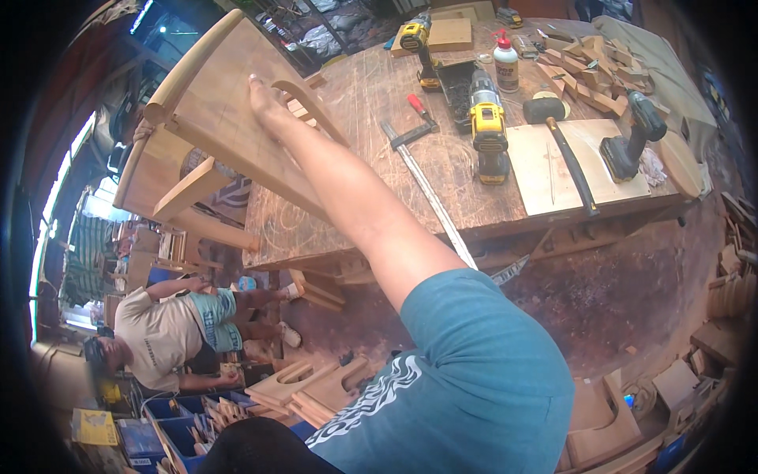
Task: The person drills holes into a wooden board using a power drill, applies wood glue onto wooden components, fits wooden pieces together to assemble a stool, and drills additional holes into another wooden panel with the drill.
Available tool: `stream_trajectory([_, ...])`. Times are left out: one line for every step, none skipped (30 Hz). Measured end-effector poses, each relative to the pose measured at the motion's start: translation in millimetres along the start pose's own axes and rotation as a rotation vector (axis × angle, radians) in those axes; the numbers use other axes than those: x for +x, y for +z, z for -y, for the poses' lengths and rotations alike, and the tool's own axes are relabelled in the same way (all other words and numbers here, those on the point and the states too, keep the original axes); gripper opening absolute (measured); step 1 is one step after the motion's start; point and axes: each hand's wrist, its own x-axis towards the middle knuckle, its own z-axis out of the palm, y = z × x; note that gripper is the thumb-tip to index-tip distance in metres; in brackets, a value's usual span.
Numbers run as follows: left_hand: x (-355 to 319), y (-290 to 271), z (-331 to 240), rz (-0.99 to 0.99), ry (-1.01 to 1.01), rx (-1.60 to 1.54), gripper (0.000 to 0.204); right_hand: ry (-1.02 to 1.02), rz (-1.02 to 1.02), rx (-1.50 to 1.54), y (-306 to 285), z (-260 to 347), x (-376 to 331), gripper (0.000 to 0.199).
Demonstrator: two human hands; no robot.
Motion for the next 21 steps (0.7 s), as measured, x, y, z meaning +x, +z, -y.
stream_trajectory([-2, 0, 0, -0.001, -0.001, 0.000, 0.046, 0.007, -0.006, 0.008, 1, -1, 0, 0.091])
stream_trajectory([-2, 1, -2, -0.001, 0.000, 0.000, 0.046, 0.011, -0.015, 0.017, 0, -3, 4, 0.090])
stream_trajectory([-1, 1, -4, 0.000, 0.000, 0.001, 0.045, 0.009, -0.016, 0.018, 0, -5, 11, 0.090])
stream_trajectory([-1, 1, -5, -0.001, 0.002, 0.002, 0.045, -0.031, -0.012, 0.035, -1, -6, 18, 0.089])
stream_trajectory([-3, 1, -6, -0.001, -0.004, 0.001, 0.045, -0.066, -0.003, 0.051, 1, -7, 17, 0.088])
stream_trajectory([-4, 2, -6, -0.003, -0.007, -0.004, 0.045, -0.064, 0.002, 0.051, 2, -7, 18, 0.088])
stream_trajectory([-6, 3, -6, -0.006, -0.011, -0.007, 0.045, -0.040, -0.008, 0.043, 2, -7, 18, 0.087])
stream_trajectory([-8, 4, -7, -0.008, -0.012, -0.012, 0.044, -0.018, -0.019, 0.033, 2, -7, 19, 0.087])
stream_trajectory([-7, 4, -9, -0.009, -0.015, -0.016, 0.044, -0.016, -0.014, 0.031, 1, -8, 19, 0.087])
stream_trajectory([-8, 5, -10, -0.008, -0.016, -0.020, 0.044, -0.022, -0.009, 0.049, -1, -9, 20, 0.087])
stream_trajectory([-8, 5, -12, -0.005, -0.016, -0.023, 0.044, -0.029, -0.006, 0.067, -2, -9, 21, 0.087])
stream_trajectory([-8, 6, -15, -0.003, -0.019, -0.027, 0.044, -0.028, -0.004, 0.064, -2, -9, 23, 0.087])
stream_trajectory([-6, 8, -17, -0.001, -0.019, -0.034, 0.044, -0.035, -0.013, 0.079, -3, -10, 25, 0.086])
stream_trajectory([-5, 9, -20, 0.002, -0.019, -0.042, 0.043, -0.041, -0.024, 0.095, -4, -11, 26, 0.086])
stream_trajectory([-6, 12, -11, -0.005, -0.025, -0.046, 0.043, -0.037, -0.015, 0.097, 0, -10, 24, 0.086])
stream_trajectory([-6, 14, -2, -0.052, 0.020, -0.003, 0.041, -0.031, -0.012, 0.097, 3, -9, 22, 0.086])
stream_trajectory([-4, 17, 0, -0.093, 0.070, 0.040, 0.038, -0.030, -0.015, 0.093, 3, -9, 23, 0.085])
stream_trajectory([-2, 18, 3, -0.093, 0.070, 0.038, 0.038, -0.031, -0.014, 0.091, 2, -10, 24, 0.085])
stream_trajectory([-1, 19, 6, -0.071, 0.093, 0.057, 0.037, -0.038, -0.007, 0.107, 1, -10, 25, 0.085])
stream_trajectory([1, 20, 7, -0.045, 0.118, 0.076, 0.036, -0.047, -0.004, 0.120, -1, -13, 28, 0.085])
stream_trajectory([1, 19, 14, -0.052, 0.114, 0.074, 0.036, -0.044, 0.003, 0.122, 1, -12, 28, 0.085])
